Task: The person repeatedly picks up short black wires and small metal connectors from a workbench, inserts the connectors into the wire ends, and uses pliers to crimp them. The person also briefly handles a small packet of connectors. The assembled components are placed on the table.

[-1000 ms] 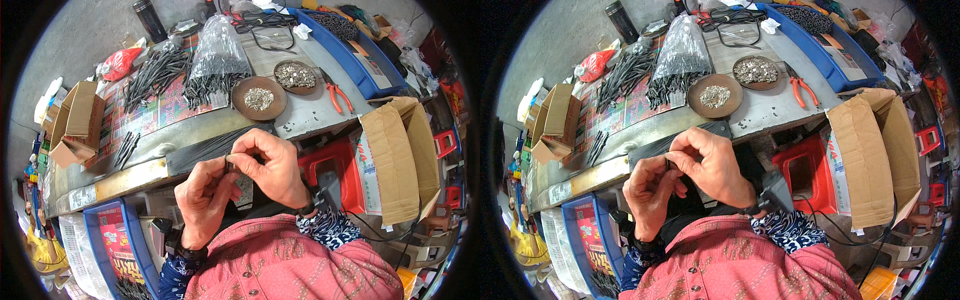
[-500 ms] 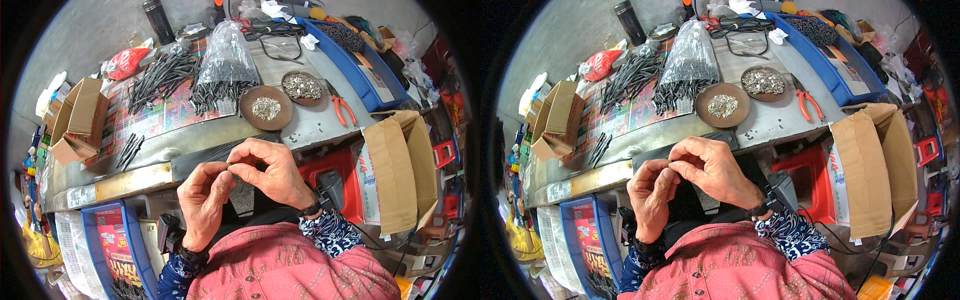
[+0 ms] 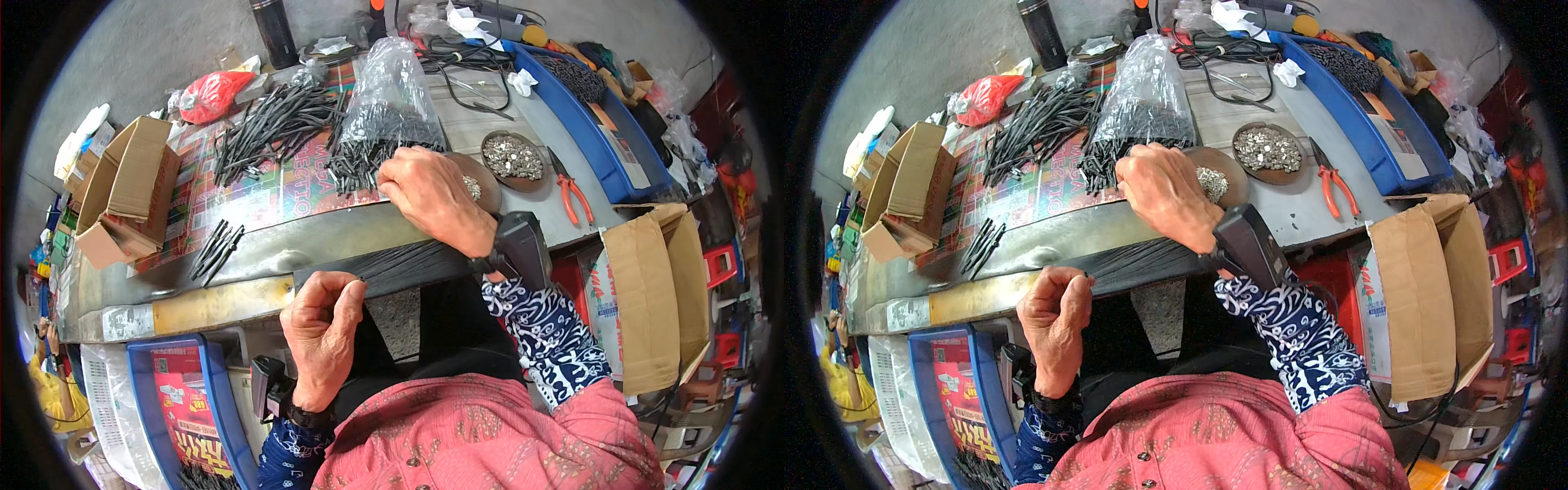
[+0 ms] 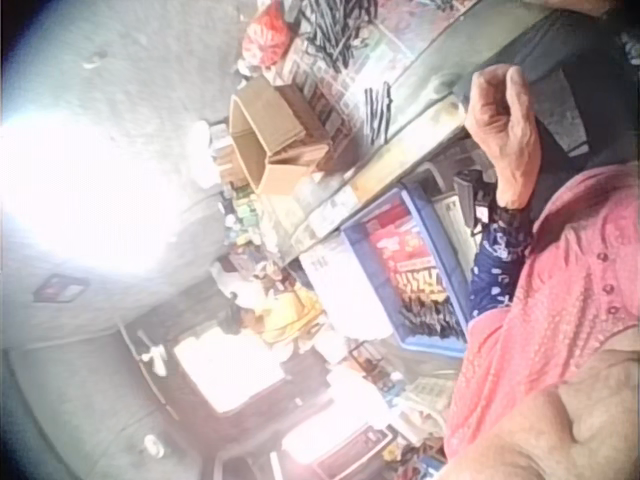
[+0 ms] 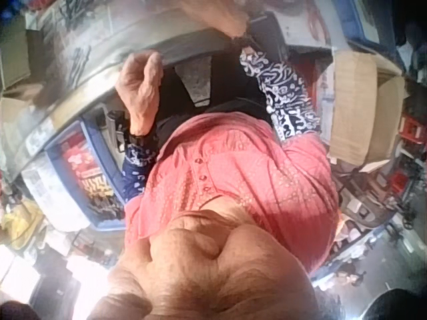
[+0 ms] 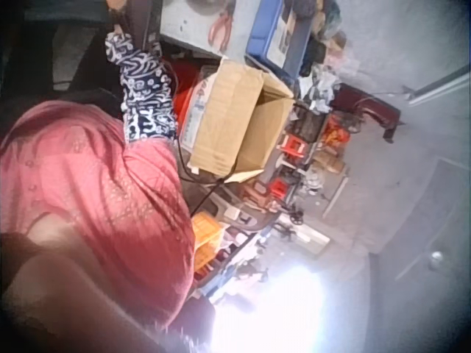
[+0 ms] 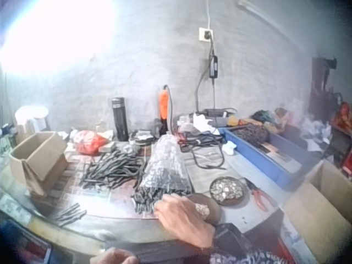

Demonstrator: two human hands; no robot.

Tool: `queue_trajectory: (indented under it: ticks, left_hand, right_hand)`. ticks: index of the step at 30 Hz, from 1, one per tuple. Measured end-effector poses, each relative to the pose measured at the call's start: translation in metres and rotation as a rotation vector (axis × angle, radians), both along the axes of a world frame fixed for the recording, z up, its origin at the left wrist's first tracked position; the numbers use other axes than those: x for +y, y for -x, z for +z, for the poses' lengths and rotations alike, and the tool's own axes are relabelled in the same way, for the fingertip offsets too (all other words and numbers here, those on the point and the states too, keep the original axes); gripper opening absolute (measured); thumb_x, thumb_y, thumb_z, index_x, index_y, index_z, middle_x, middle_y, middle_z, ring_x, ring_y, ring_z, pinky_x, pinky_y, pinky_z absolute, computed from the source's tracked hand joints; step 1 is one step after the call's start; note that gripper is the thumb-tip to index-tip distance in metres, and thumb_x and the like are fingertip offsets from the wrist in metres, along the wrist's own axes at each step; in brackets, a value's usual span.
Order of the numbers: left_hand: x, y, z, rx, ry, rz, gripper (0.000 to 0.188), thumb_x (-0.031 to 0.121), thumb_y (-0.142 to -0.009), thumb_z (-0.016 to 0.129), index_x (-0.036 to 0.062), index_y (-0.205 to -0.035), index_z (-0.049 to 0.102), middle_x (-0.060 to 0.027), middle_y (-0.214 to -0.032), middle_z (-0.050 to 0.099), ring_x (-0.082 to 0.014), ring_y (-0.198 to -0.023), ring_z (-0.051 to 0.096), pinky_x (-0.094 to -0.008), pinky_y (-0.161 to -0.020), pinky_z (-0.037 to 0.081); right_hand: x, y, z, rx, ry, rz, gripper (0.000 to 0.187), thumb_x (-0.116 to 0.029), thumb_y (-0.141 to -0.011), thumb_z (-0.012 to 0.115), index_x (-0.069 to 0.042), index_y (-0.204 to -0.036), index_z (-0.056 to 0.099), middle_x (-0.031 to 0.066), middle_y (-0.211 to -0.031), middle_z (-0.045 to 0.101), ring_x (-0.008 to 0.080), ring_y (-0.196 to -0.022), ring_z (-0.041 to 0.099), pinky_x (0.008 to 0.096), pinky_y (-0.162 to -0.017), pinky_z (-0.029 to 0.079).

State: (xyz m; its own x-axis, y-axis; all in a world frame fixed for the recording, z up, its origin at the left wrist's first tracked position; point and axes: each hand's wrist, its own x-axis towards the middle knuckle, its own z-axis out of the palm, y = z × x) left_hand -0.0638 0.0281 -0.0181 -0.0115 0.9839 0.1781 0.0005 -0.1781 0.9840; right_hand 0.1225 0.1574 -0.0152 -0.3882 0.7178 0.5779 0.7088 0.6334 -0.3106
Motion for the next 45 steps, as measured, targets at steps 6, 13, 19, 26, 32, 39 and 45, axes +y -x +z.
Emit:
queue_trajectory:
  ticks: [6, 13, 19, 26, 32, 39, 45]
  left_hand:
    - [0.007, 0.007, -0.007, -0.013, 0.009, 0.011, 0.009, 0.007, -0.092, 0.065, -0.0006, -0.089, 0.062, 0.0040, -0.069, 0.055, -0.0020, -0.060, 0.047, -0.0175, -0.054, 0.037]
    - [0.010, 0.011, -0.011, -0.038, 0.045, 0.013, 0.008, 0.007, -0.092, 0.065, -0.0009, -0.089, 0.063, 0.0032, -0.070, 0.055, -0.0024, -0.060, 0.049, -0.0177, -0.054, 0.039]
    - [0.009, 0.012, -0.009, -0.037, 0.059, 0.007, 0.009, 0.007, -0.092, 0.065, -0.0006, -0.089, 0.063, 0.0037, -0.069, 0.056, -0.0021, -0.060, 0.050, -0.0175, -0.055, 0.040]
    - [0.009, 0.011, -0.009, -0.038, 0.068, 0.014, 0.009, 0.007, -0.092, 0.065, -0.0009, -0.089, 0.063, 0.0033, -0.069, 0.057, -0.0022, -0.060, 0.050, -0.0174, -0.055, 0.041]
    - [0.009, 0.012, -0.010, -0.041, 0.078, 0.009, 0.010, 0.008, -0.093, 0.064, -0.0012, -0.090, 0.063, 0.0026, -0.072, 0.057, -0.0030, -0.062, 0.051, -0.0179, -0.056, 0.042]
    - [0.005, 0.012, -0.008, -0.107, 0.090, -0.011, 0.011, 0.010, -0.093, 0.066, -0.0007, -0.091, 0.063, 0.0027, -0.072, 0.057, -0.0030, -0.062, 0.051, -0.0174, -0.057, 0.041]
    - [0.001, 0.011, -0.004, -0.123, 0.088, -0.026, 0.012, 0.012, -0.093, 0.065, 0.0002, -0.092, 0.063, 0.0031, -0.069, 0.056, -0.0022, -0.060, 0.050, -0.0172, -0.054, 0.038]
  right_hand:
    - [0.031, 0.013, -0.011, -0.161, -0.051, -0.080, 0.013, -0.015, -0.081, 0.061, -0.007, -0.070, 0.063, 0.0112, -0.076, 0.063, 0.0316, -0.083, 0.062, 0.0440, -0.073, 0.043]
    - [0.038, 0.021, -0.010, -0.263, 0.089, -0.132, 0.021, -0.023, -0.082, 0.062, -0.003, -0.074, 0.065, 0.0146, -0.079, 0.063, 0.0341, -0.085, 0.062, 0.0481, -0.073, 0.044]
    - [0.037, 0.027, -0.004, -0.184, 0.237, -0.200, 0.027, -0.027, -0.076, 0.066, -0.001, -0.070, 0.066, 0.0189, -0.071, 0.065, 0.0380, -0.072, 0.064, 0.0477, -0.070, 0.047]
    - [0.034, 0.030, -0.006, -0.173, 0.168, -0.194, 0.022, -0.023, -0.073, 0.065, -0.001, -0.067, 0.064, 0.0206, -0.069, 0.063, 0.0401, -0.068, 0.063, 0.0485, -0.064, 0.048]
    - [0.033, 0.024, -0.004, -0.189, 0.266, -0.210, 0.020, -0.020, -0.070, 0.065, 0.000, -0.070, 0.066, 0.0216, -0.070, 0.064, 0.0400, -0.071, 0.064, 0.0473, -0.067, 0.050]
    - [0.024, 0.023, -0.002, -0.083, 0.185, -0.175, 0.015, -0.016, -0.073, 0.063, -0.001, -0.074, 0.065, 0.0210, -0.069, 0.063, 0.0387, -0.071, 0.064, 0.0453, -0.067, 0.050]
    - [0.002, 0.010, 0.011, 0.216, 0.288, 0.050, 0.013, -0.007, -0.078, 0.066, 0.001, -0.089, 0.065, 0.0158, -0.076, 0.067, 0.0248, -0.069, 0.066, 0.0345, -0.065, 0.051]
